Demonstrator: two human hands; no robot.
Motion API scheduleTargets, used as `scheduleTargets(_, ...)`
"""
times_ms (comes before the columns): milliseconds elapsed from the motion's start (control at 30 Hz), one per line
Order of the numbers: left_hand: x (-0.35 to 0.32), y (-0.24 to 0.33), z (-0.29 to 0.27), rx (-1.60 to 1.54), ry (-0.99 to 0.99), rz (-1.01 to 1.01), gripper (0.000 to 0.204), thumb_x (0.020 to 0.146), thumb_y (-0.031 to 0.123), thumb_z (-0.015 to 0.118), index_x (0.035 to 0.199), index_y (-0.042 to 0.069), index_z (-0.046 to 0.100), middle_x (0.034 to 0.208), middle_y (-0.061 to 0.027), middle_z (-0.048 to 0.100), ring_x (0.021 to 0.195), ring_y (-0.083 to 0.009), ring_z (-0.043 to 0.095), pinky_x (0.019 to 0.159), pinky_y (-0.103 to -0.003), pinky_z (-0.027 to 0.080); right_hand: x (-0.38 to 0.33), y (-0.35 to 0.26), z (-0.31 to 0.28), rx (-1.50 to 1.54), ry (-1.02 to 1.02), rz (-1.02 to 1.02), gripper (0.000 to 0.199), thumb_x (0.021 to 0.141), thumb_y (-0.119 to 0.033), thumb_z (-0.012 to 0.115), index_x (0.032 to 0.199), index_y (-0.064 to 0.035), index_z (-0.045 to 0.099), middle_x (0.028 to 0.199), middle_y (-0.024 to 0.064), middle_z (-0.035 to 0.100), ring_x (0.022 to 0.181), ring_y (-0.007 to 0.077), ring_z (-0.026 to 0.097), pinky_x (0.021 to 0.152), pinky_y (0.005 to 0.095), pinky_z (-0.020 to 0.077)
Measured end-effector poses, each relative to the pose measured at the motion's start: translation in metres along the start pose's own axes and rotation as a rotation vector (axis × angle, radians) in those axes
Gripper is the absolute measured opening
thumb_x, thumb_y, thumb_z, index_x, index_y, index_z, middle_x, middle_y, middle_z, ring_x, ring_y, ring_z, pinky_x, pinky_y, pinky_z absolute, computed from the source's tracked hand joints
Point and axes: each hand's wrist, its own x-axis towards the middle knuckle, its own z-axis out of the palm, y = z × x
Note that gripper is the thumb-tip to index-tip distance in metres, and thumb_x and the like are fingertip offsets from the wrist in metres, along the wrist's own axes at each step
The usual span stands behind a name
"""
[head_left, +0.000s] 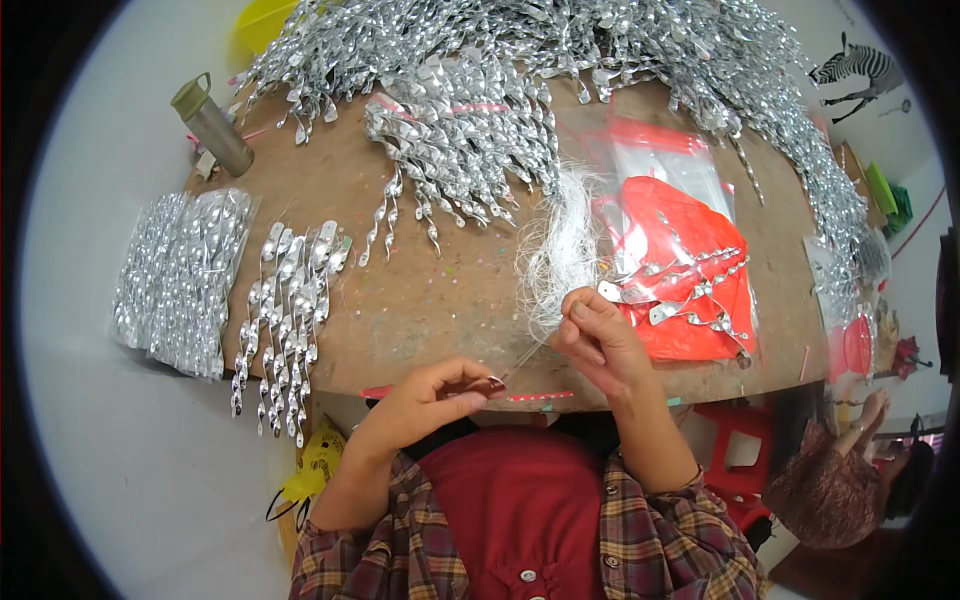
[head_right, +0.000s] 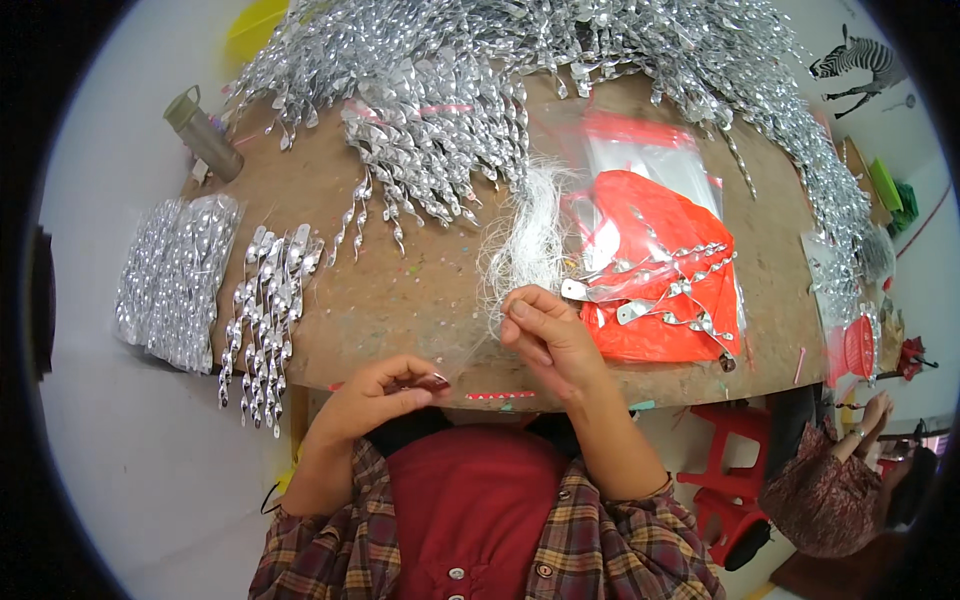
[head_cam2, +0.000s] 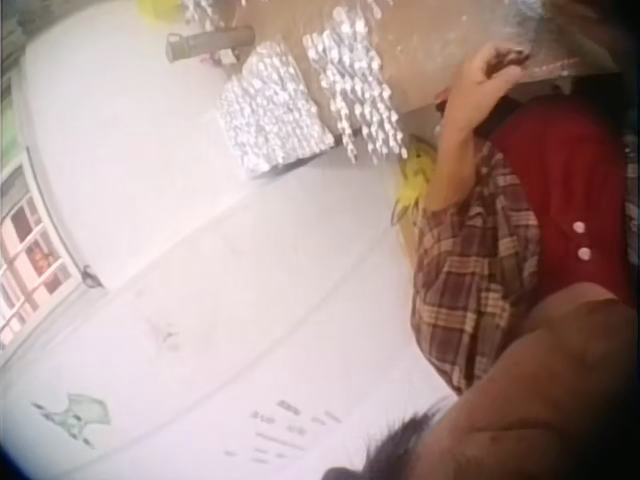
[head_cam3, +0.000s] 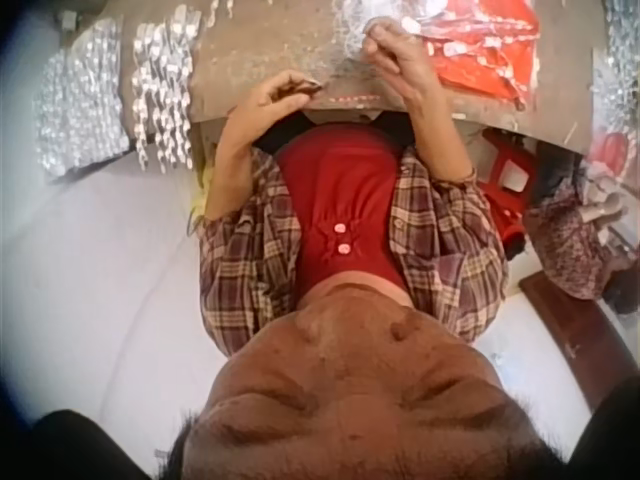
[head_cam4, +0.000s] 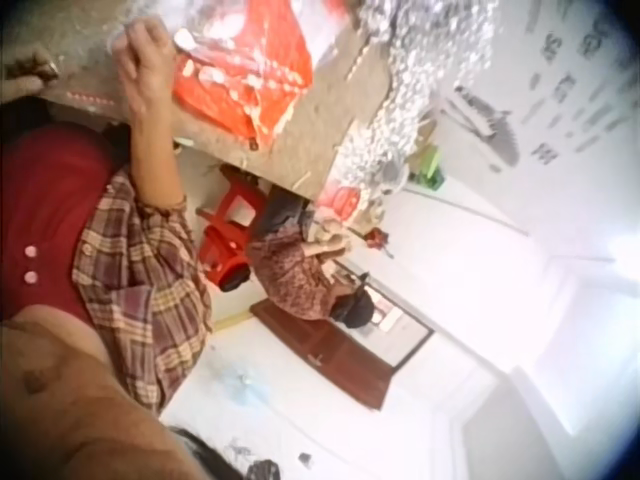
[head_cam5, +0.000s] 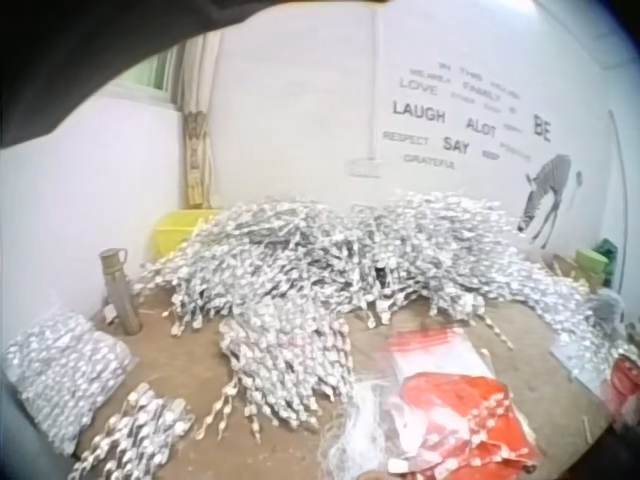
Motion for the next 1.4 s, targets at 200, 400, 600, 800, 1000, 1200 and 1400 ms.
scheduleTargets(200,0.016,0.006,0.009,-0.241,-0.139,-0.008,0.031,0.088,0.011,0.055,0.116,-0.001,0.047,0.098,-0.0105,0.061,0.090,-0.0151,0.058,0.082,-0.027,0.045,-0.004,0.003,0.025,-0.169,-0.031,0.204,0.010,0.087,-0.014,0.057,0.090,-0.0046,0.056,0.068,0.0061,0.060,0.040,0.0011,0.032,0.037,0.0141,0.0222)
scheduleTargets(400,0.026,0.004,0.020,-0.124,0.189,0.048,0.017,0.087,0.013,0.057,0.099,0.000,0.056,0.079,-0.0037,0.061,0.067,-0.0070,0.055,0.059,-0.019,0.044,-0.003,0.001,0.020,-0.231,-0.038,0.198,0.010,0.087,-0.014,0.058,0.092,-0.0054,0.057,0.070,0.0046,0.060,0.043,0.0007,0.035,0.037,0.0134,0.0216)
scheduleTargets(600,0.026,0.003,0.027,0.100,0.370,0.108,0.010,0.085,0.008,0.058,0.091,0.000,0.060,0.073,0.0000,0.058,0.061,-0.0028,0.050,0.053,-0.017,0.040,-0.005,-0.007,0.029,-0.867,0.192,-0.239,0.018,0.082,-0.009,0.061,0.099,-0.0038,0.059,0.077,0.0012,0.059,0.050,0.0032,0.038,0.043,0.0184,0.0295)
scheduleTargets(800,0.032,0.004,0.033,0.272,0.462,0.213,0.008,0.084,0.007,0.060,0.087,0.000,0.060,0.070,0.0028,0.057,0.060,-0.0012,0.048,0.054,-0.016,0.040,-0.013,-0.004,0.045,-1.495,-0.033,-0.553,0.023,0.074,-0.002,0.066,0.096,-0.0066,0.063,0.075,0.0055,0.056,0.061,0.0149,0.051,0.055,0.0258,0.0397)
scheduleTargets(1000,0.032,0.005,0.038,0.209,0.449,0.232,0.008,0.085,0.008,0.059,0.089,0.001,0.059,0.071,0.0023,0.058,0.061,-0.0018,0.049,0.054,-0.017,0.040,-0.005,0.005,0.030,-1.572,-0.035,-0.697,0.019,0.075,-0.002,0.066,0.094,-0.0059,0.063,0.077,0.0062,0.060,0.064,0.0134,0.054,0.054,0.0254,0.0405)
scheduleTargets(1200,0.027,0.002,0.037,-0.089,0.341,0.149,0.012,0.088,0.008,0.055,0.096,0.001,0.059,0.079,-0.0028,0.061,0.067,-0.0068,0.057,0.061,-0.019,0.047,-0.007,0.007,0.042,-0.623,0.181,-0.101,0.006,0.080,-0.004,0.061,0.086,-0.0035,0.060,0.083,0.0036,0.060,0.061,0.0075,0.051,0.052,0.0206,0.0400)
scheduleTargets(1400,0.025,0.001,0.037,-0.215,0.433,0.111,0.017,0.089,0.012,0.055,0.100,0.000,0.059,0.086,-0.0037,0.062,0.074,-0.0085,0.060,0.067,-0.021,0.049,0.001,0.012,0.040,-0.446,-0.002,-0.042,0.006,0.081,-0.007,0.061,0.085,-0.0029,0.059,0.098,0.0059,0.053,0.069,0.0074,0.048,0.057,0.0191,0.0393)
